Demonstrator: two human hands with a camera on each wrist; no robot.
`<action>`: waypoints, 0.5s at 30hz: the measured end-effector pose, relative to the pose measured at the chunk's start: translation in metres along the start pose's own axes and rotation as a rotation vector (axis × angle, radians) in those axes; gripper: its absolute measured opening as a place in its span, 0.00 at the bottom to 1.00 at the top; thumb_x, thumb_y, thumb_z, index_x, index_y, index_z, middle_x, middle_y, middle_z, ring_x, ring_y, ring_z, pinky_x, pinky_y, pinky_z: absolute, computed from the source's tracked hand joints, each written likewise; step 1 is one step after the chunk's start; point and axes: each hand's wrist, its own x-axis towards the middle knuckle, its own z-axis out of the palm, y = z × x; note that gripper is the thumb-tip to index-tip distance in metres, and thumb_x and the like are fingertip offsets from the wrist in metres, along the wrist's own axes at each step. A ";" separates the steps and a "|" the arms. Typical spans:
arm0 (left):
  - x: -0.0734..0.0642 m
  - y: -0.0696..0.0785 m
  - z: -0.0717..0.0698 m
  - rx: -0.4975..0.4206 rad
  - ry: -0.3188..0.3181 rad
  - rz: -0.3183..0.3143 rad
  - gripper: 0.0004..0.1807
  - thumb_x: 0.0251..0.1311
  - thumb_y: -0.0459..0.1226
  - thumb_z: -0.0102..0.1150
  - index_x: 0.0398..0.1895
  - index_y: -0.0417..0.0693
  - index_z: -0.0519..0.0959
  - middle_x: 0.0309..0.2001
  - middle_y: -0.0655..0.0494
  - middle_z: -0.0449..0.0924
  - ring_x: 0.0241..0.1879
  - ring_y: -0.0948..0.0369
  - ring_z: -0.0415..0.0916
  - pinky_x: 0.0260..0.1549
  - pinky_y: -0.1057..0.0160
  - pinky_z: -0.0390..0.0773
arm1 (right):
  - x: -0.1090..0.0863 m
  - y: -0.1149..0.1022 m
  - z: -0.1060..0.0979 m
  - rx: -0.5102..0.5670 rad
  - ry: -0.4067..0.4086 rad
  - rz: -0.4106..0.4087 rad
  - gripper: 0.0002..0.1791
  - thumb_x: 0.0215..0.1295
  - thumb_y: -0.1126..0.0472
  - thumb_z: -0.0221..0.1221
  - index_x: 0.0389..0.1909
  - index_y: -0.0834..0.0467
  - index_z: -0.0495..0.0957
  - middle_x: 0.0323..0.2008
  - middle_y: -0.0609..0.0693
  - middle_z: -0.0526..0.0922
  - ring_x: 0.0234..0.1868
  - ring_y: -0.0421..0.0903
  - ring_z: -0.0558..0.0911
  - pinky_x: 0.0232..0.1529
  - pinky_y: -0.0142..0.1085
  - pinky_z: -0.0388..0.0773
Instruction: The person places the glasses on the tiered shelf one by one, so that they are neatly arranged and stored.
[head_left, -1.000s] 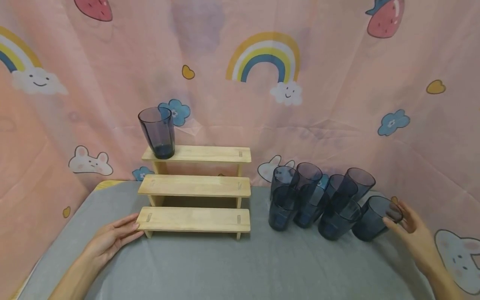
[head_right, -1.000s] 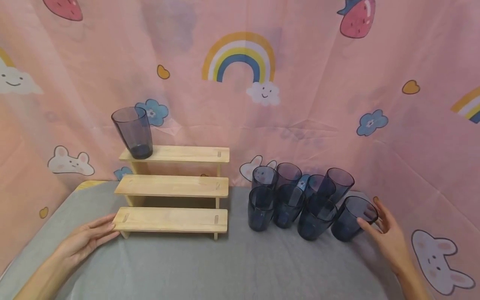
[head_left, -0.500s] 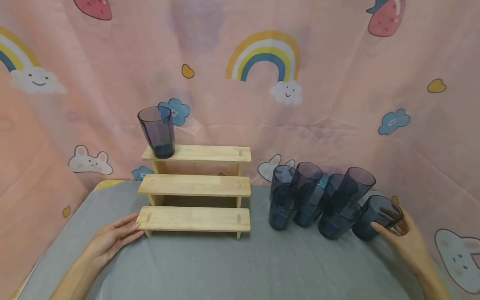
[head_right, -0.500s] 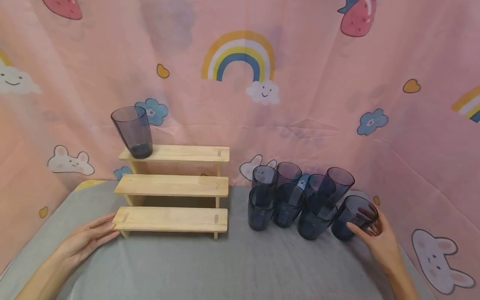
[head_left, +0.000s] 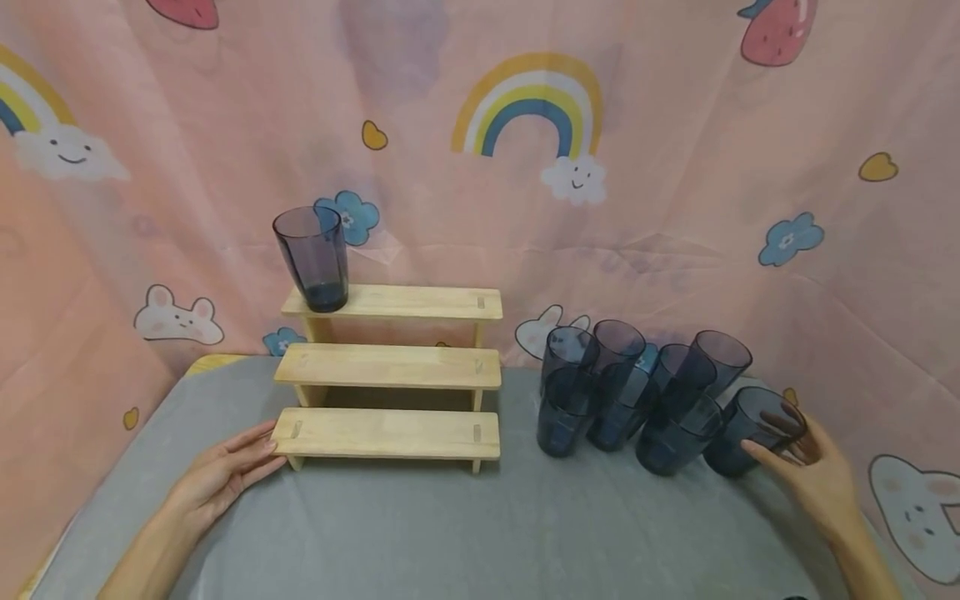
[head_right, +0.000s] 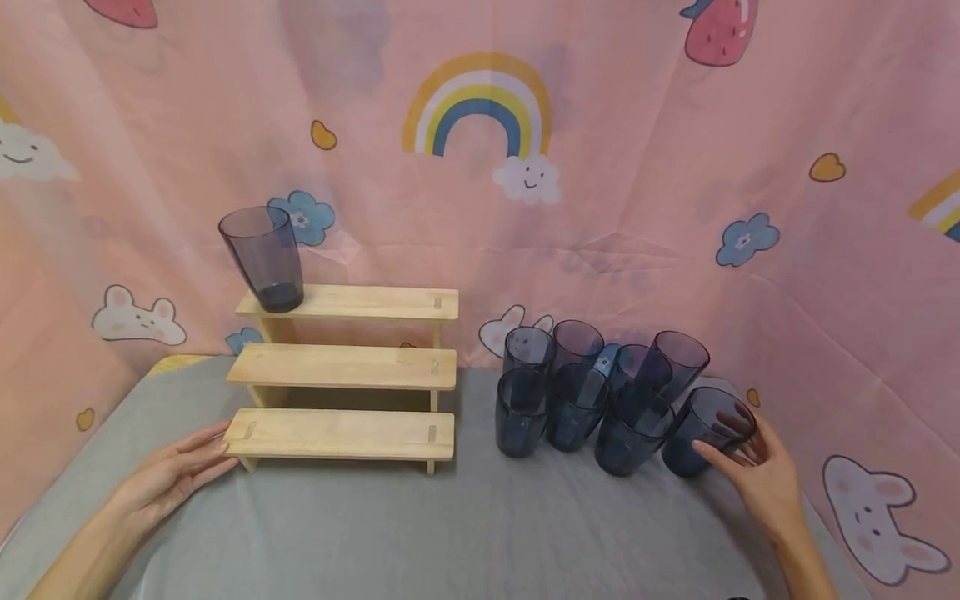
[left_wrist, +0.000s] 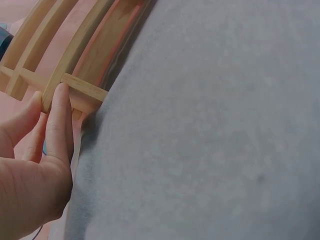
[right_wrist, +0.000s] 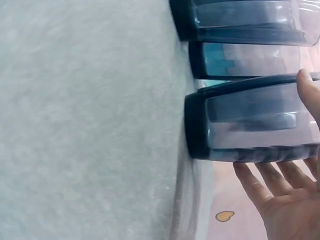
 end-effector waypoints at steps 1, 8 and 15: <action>0.000 0.000 0.000 0.001 0.001 -0.002 0.15 0.69 0.27 0.54 0.41 0.60 0.82 0.70 0.41 0.49 0.48 0.61 0.81 0.57 0.57 0.79 | 0.000 -0.001 -0.001 -0.016 0.004 -0.002 0.47 0.63 0.51 0.67 0.77 0.40 0.49 0.65 0.36 0.70 0.73 0.47 0.61 0.71 0.49 0.64; 0.004 0.001 -0.001 0.011 -0.023 0.007 0.15 0.69 0.27 0.54 0.43 0.59 0.81 0.55 0.59 0.71 0.49 0.62 0.80 0.57 0.57 0.79 | 0.001 -0.005 -0.009 -0.035 0.006 0.052 0.49 0.60 0.46 0.68 0.77 0.38 0.49 0.64 0.36 0.71 0.71 0.64 0.59 0.69 0.58 0.62; 0.003 -0.002 -0.003 0.023 -0.032 0.004 0.16 0.69 0.27 0.54 0.42 0.61 0.81 0.61 0.55 0.67 0.49 0.63 0.80 0.57 0.57 0.79 | 0.004 -0.013 -0.023 -0.088 0.024 0.047 0.50 0.61 0.46 0.67 0.78 0.42 0.47 0.72 0.60 0.60 0.69 0.70 0.60 0.62 0.59 0.70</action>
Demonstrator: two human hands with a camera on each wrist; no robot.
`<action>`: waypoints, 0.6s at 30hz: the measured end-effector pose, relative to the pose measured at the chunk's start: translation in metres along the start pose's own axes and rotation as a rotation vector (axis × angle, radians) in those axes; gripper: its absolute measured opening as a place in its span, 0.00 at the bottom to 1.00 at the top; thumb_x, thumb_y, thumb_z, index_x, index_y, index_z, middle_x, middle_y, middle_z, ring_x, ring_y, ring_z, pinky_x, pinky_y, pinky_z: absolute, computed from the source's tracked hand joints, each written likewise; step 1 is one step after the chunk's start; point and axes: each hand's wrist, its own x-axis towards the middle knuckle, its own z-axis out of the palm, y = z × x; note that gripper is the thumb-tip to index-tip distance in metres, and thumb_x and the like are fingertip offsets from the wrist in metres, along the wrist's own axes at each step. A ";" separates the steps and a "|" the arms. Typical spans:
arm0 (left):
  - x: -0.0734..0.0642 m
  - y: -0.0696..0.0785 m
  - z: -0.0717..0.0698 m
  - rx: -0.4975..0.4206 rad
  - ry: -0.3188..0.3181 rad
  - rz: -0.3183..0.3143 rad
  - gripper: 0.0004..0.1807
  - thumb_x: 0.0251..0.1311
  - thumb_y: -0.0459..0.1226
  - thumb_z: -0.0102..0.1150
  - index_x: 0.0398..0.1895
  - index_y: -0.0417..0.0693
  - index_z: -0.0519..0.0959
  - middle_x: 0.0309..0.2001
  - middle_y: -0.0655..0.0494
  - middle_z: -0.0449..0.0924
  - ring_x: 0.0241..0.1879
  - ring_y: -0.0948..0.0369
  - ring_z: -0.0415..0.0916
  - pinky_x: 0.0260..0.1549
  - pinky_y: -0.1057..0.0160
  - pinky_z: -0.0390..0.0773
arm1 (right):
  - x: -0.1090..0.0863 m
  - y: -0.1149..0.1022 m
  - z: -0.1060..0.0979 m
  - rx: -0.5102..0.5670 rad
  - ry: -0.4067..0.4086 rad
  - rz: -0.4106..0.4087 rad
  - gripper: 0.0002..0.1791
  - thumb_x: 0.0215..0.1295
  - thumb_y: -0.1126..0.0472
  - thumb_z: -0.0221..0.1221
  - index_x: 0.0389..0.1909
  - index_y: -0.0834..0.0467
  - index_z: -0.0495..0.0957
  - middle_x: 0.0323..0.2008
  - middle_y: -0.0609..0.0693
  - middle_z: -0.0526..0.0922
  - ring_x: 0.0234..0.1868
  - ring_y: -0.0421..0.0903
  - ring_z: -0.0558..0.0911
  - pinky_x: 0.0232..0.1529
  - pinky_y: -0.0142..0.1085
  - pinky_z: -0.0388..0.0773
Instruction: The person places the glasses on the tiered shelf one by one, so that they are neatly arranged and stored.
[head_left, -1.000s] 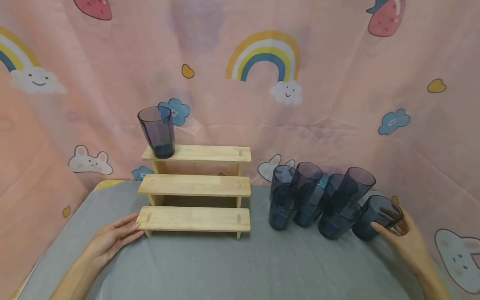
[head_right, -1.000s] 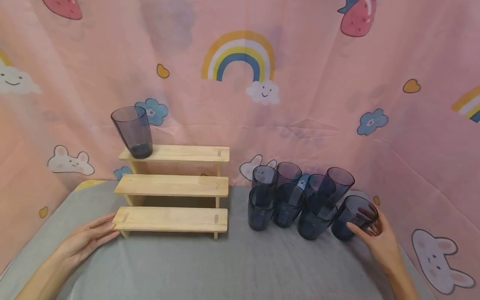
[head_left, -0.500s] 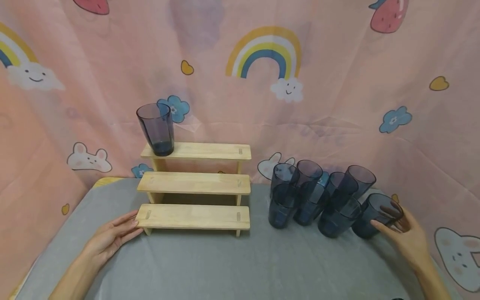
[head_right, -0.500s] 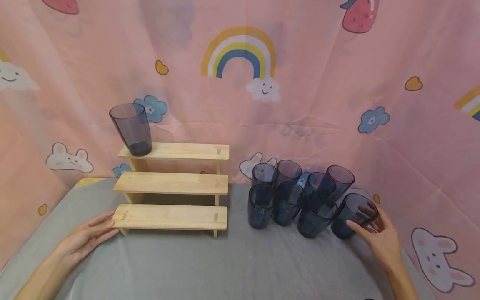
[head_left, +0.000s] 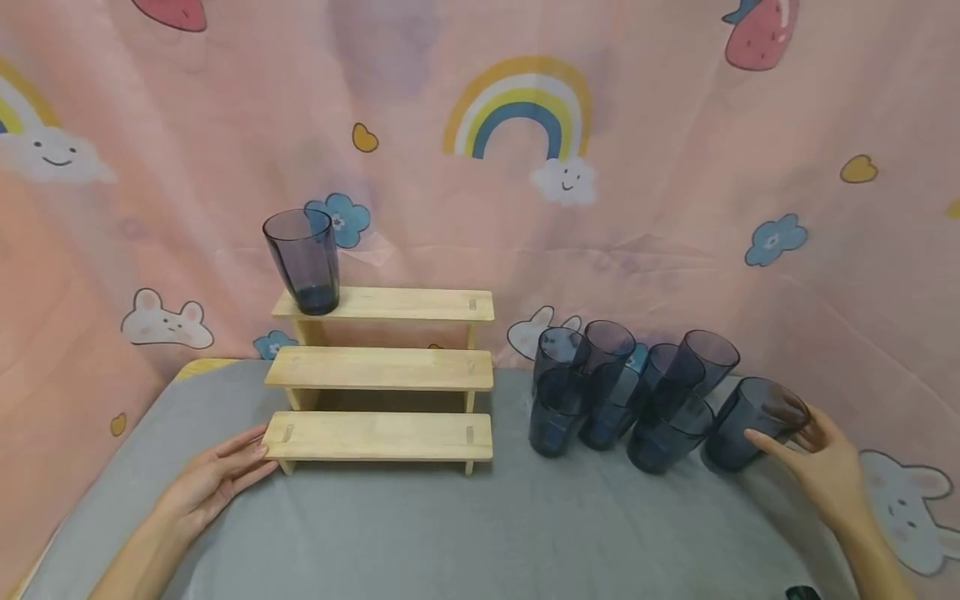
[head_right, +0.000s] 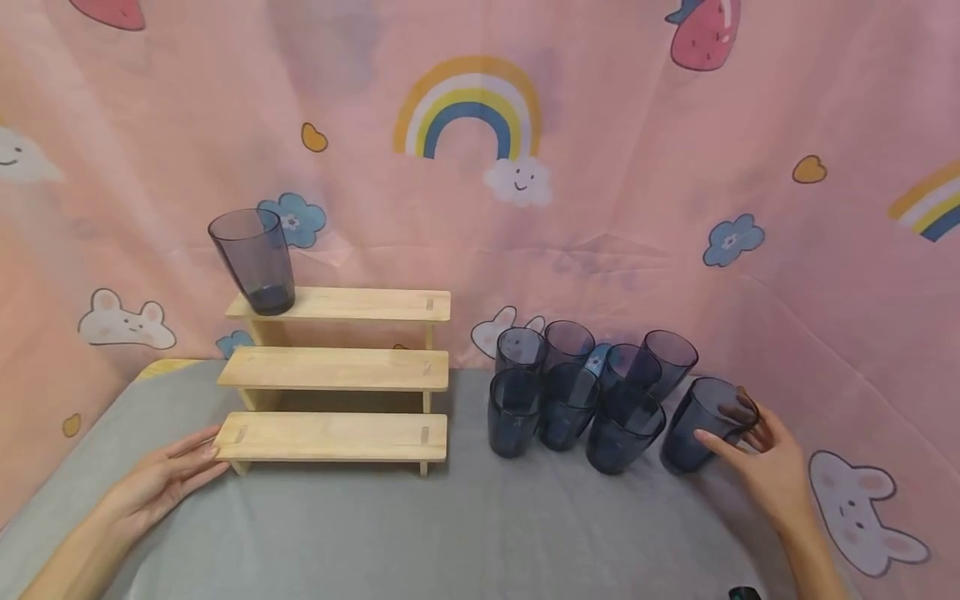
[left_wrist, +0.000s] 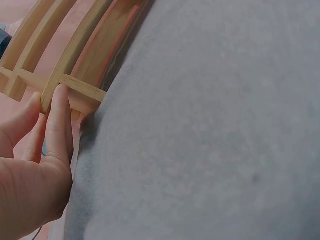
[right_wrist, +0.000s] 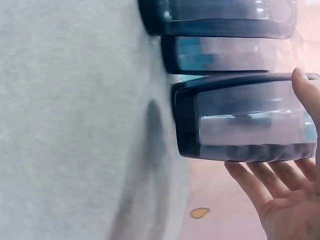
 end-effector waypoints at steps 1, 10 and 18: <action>-0.001 0.000 -0.001 -0.005 -0.001 0.007 0.16 0.69 0.27 0.54 0.43 0.60 0.81 0.57 0.59 0.72 0.49 0.63 0.80 0.58 0.58 0.78 | 0.001 -0.002 -0.002 -0.010 0.009 -0.006 0.50 0.61 0.47 0.67 0.78 0.43 0.47 0.73 0.62 0.57 0.69 0.68 0.60 0.62 0.49 0.75; -0.003 0.000 -0.001 -0.066 -0.006 0.017 0.15 0.67 0.26 0.56 0.42 0.58 0.83 0.46 0.64 0.79 0.49 0.61 0.80 0.58 0.58 0.78 | 0.005 -0.021 -0.013 -0.027 0.086 0.003 0.48 0.61 0.49 0.68 0.77 0.42 0.51 0.74 0.57 0.55 0.71 0.65 0.59 0.64 0.48 0.73; -0.002 0.000 0.000 -0.046 0.001 0.013 0.14 0.68 0.27 0.55 0.43 0.59 0.82 0.50 0.63 0.76 0.49 0.61 0.80 0.58 0.58 0.78 | 0.008 -0.044 -0.023 -0.006 0.142 -0.009 0.44 0.63 0.51 0.67 0.76 0.37 0.53 0.74 0.52 0.56 0.72 0.63 0.57 0.68 0.60 0.60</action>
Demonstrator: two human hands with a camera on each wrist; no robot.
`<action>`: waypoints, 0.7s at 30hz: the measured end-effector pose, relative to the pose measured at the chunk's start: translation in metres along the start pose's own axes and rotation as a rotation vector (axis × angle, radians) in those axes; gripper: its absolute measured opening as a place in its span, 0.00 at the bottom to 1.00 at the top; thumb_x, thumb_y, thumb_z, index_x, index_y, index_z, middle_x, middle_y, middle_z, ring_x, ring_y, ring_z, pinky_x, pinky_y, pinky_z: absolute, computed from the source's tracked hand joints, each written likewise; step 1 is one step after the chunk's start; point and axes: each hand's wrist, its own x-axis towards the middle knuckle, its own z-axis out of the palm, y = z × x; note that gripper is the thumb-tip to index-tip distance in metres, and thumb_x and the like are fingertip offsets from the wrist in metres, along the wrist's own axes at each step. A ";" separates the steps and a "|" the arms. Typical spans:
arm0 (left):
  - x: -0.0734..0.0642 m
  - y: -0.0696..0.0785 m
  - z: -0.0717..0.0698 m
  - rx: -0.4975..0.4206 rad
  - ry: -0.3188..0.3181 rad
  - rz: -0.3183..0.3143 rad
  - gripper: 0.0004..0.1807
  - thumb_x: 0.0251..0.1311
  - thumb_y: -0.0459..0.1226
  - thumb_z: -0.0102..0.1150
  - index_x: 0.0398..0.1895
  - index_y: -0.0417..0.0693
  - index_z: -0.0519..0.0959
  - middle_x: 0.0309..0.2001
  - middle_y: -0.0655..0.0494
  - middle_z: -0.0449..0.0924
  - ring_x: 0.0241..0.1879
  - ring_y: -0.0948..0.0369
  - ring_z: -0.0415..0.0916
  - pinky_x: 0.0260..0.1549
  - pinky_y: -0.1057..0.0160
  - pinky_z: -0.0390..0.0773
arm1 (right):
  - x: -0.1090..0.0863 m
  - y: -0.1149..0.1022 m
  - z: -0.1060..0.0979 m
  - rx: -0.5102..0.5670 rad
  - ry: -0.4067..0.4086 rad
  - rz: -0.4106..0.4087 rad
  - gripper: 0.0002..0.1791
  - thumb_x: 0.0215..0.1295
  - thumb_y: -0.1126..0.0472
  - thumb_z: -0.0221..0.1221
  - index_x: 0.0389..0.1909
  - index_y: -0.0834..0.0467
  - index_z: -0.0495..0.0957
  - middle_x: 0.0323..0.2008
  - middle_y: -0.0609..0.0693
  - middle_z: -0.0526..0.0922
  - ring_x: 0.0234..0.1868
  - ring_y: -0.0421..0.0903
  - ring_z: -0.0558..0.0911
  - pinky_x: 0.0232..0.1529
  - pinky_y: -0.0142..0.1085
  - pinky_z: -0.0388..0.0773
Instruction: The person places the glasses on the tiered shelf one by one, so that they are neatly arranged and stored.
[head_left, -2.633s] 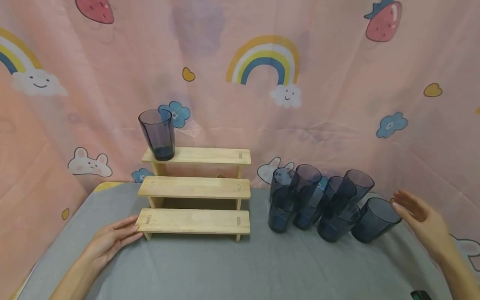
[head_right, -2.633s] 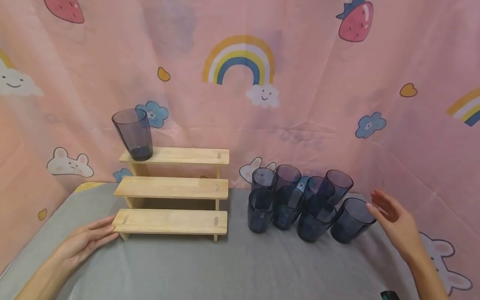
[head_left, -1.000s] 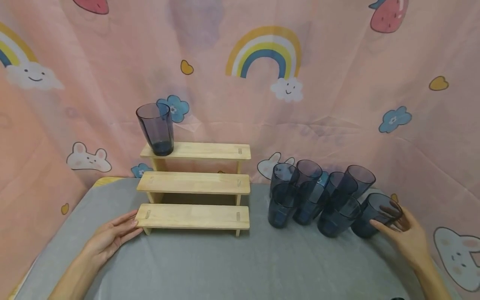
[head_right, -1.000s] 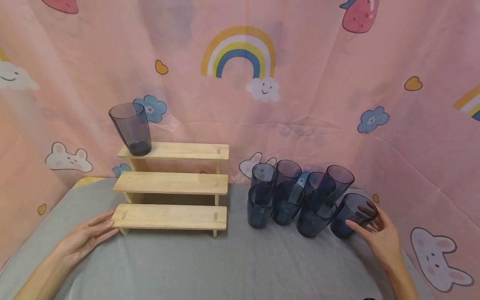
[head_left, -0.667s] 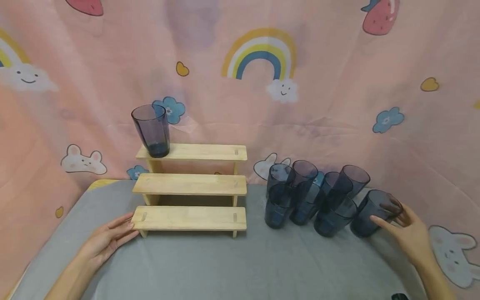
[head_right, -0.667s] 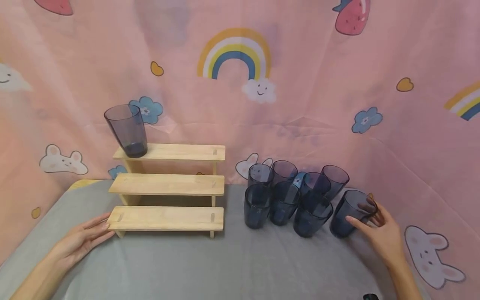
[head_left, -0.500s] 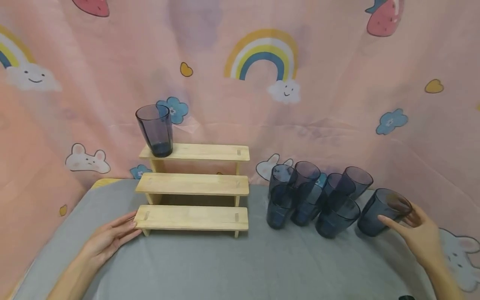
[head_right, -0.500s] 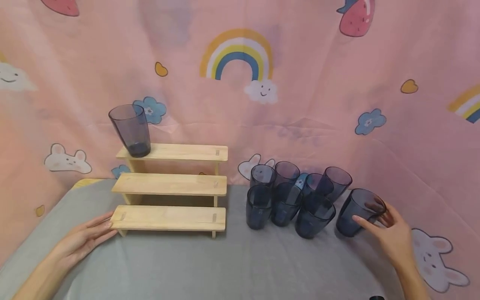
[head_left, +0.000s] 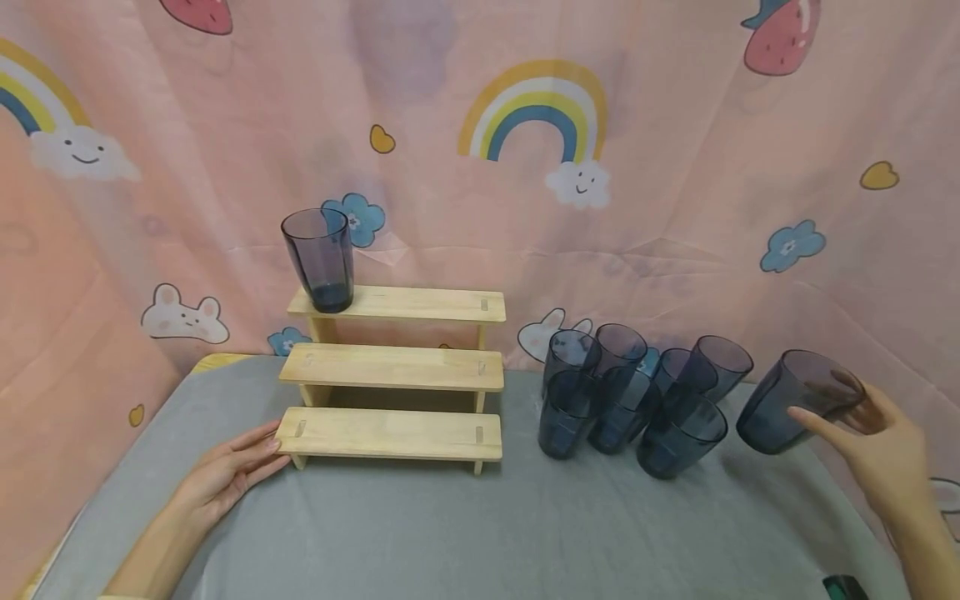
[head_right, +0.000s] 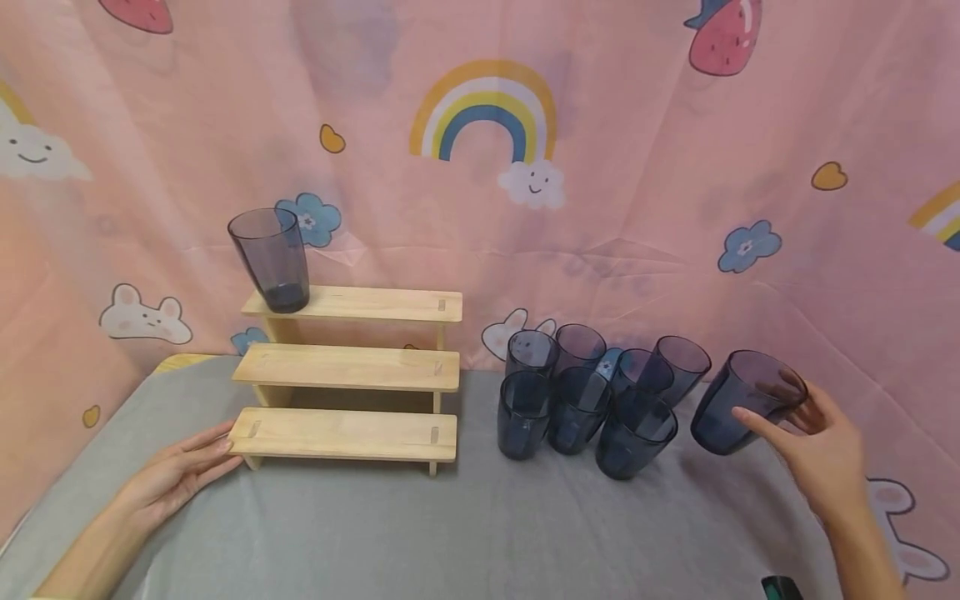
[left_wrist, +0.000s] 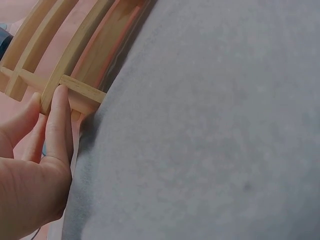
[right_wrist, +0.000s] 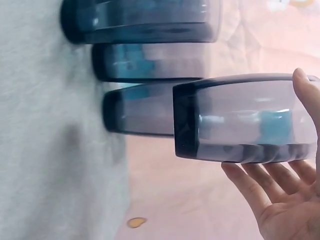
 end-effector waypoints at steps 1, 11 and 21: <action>0.000 0.000 0.000 0.007 0.002 -0.002 0.14 0.68 0.28 0.55 0.43 0.59 0.81 0.52 0.63 0.74 0.50 0.62 0.80 0.59 0.58 0.77 | 0.000 -0.003 -0.001 -0.008 0.003 -0.001 0.44 0.63 0.50 0.66 0.76 0.37 0.53 0.74 0.52 0.56 0.72 0.62 0.57 0.69 0.60 0.59; 0.000 0.001 0.005 0.045 0.033 -0.031 0.31 0.70 0.29 0.53 0.73 0.47 0.57 0.76 0.40 0.31 0.49 0.65 0.79 0.60 0.59 0.76 | 0.005 -0.032 -0.009 0.001 0.019 -0.094 0.42 0.62 0.52 0.68 0.74 0.38 0.58 0.72 0.44 0.62 0.72 0.45 0.62 0.72 0.38 0.61; 0.000 0.000 0.004 0.052 0.029 -0.023 0.31 0.70 0.30 0.54 0.73 0.45 0.57 0.75 0.40 0.34 0.49 0.64 0.79 0.60 0.59 0.76 | 0.001 -0.066 -0.003 0.028 -0.058 -0.159 0.43 0.60 0.51 0.69 0.73 0.35 0.59 0.60 0.30 0.72 0.63 0.30 0.67 0.72 0.58 0.59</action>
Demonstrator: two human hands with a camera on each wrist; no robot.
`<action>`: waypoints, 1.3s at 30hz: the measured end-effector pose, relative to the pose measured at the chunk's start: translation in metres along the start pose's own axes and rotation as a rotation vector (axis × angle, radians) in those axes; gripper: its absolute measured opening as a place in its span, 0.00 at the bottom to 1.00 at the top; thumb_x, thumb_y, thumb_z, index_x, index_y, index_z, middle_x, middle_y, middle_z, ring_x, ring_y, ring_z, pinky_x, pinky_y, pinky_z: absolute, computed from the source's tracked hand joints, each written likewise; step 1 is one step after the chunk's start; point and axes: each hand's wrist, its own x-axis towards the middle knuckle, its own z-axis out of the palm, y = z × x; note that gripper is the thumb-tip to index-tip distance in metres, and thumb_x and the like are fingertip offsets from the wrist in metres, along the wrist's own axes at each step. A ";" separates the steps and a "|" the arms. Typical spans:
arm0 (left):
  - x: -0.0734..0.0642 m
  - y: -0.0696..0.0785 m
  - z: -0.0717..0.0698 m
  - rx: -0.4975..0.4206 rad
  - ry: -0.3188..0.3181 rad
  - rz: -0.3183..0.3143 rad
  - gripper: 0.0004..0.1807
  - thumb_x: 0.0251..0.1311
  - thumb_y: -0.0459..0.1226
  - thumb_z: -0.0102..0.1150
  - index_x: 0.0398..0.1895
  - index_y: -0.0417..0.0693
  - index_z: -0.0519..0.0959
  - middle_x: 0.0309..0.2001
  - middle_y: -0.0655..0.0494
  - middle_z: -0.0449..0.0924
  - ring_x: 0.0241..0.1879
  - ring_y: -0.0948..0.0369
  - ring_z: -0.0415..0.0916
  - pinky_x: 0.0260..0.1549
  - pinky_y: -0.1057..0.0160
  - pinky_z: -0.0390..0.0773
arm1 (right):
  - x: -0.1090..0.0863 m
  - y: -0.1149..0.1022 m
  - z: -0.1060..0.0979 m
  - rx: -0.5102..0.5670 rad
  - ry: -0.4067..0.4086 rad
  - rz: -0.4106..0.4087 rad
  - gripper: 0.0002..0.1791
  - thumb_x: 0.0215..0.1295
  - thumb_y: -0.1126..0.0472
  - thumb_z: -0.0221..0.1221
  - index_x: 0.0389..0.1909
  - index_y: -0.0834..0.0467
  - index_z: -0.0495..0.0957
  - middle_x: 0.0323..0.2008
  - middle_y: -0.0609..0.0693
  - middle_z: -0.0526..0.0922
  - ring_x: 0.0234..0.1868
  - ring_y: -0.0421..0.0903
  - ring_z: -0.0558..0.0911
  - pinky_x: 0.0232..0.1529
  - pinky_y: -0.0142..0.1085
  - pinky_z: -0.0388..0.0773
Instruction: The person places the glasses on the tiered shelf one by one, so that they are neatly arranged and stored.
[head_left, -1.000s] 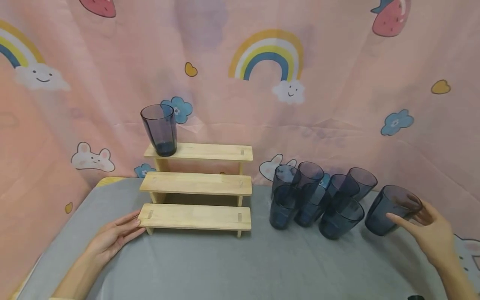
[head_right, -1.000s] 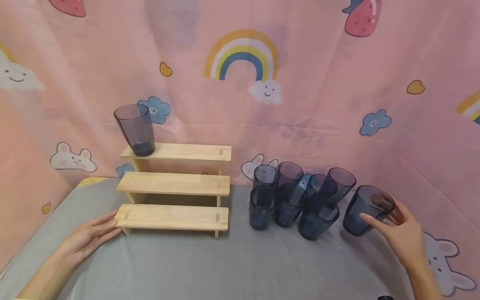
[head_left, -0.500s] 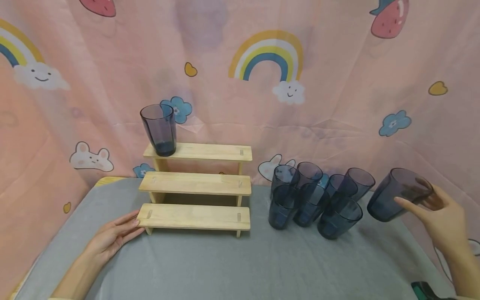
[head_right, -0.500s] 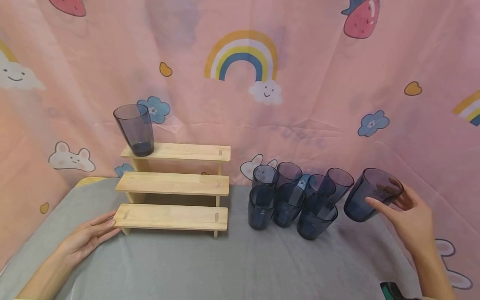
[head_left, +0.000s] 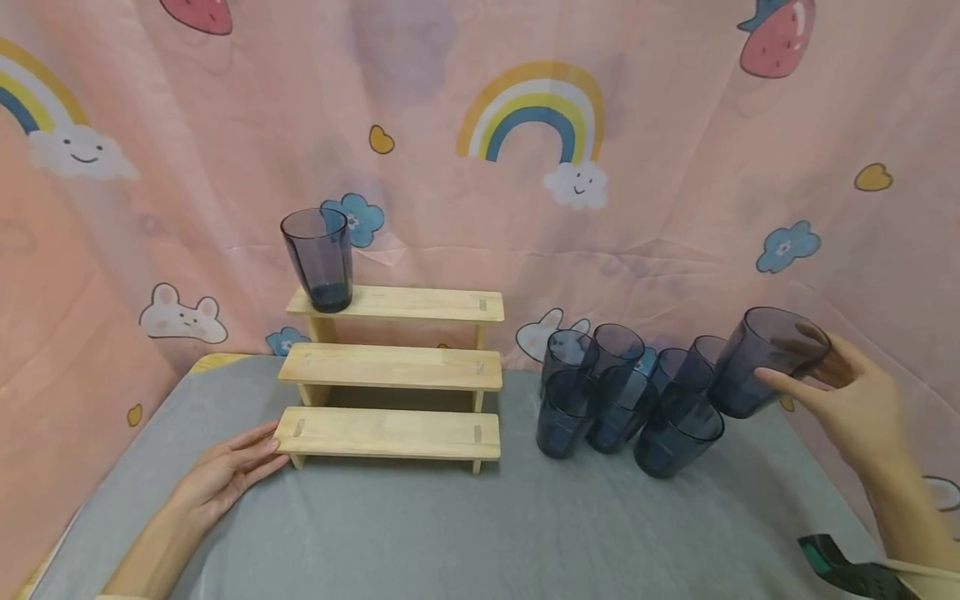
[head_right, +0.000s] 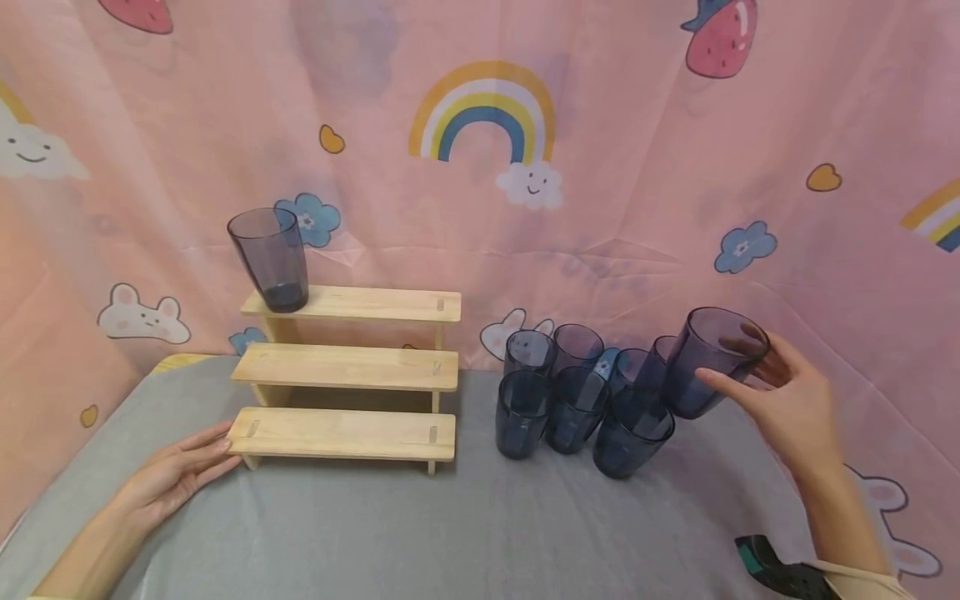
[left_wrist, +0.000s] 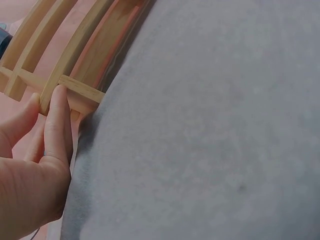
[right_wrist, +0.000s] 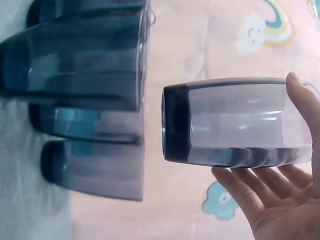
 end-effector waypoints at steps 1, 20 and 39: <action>0.000 0.000 0.000 0.003 0.004 0.000 0.32 0.70 0.30 0.54 0.73 0.46 0.56 0.74 0.39 0.41 0.49 0.64 0.79 0.60 0.59 0.76 | 0.000 -0.003 0.001 0.009 -0.008 -0.011 0.43 0.59 0.51 0.70 0.73 0.36 0.60 0.55 0.28 0.73 0.60 0.28 0.68 0.71 0.58 0.59; 0.000 0.002 -0.001 -0.007 -0.015 0.011 0.18 0.69 0.29 0.55 0.58 0.52 0.73 0.52 0.63 0.73 0.49 0.63 0.80 0.59 0.58 0.77 | 0.018 -0.054 0.039 0.057 -0.138 -0.116 0.41 0.60 0.47 0.69 0.73 0.37 0.61 0.56 0.40 0.79 0.61 0.46 0.73 0.46 0.30 0.77; -0.002 0.003 -0.002 -0.036 -0.038 0.021 0.13 0.67 0.29 0.58 0.42 0.60 0.82 0.46 0.66 0.78 0.49 0.62 0.80 0.58 0.58 0.78 | 0.018 -0.097 0.095 0.211 -0.199 -0.272 0.43 0.55 0.55 0.73 0.71 0.50 0.65 0.58 0.56 0.79 0.60 0.54 0.76 0.61 0.59 0.74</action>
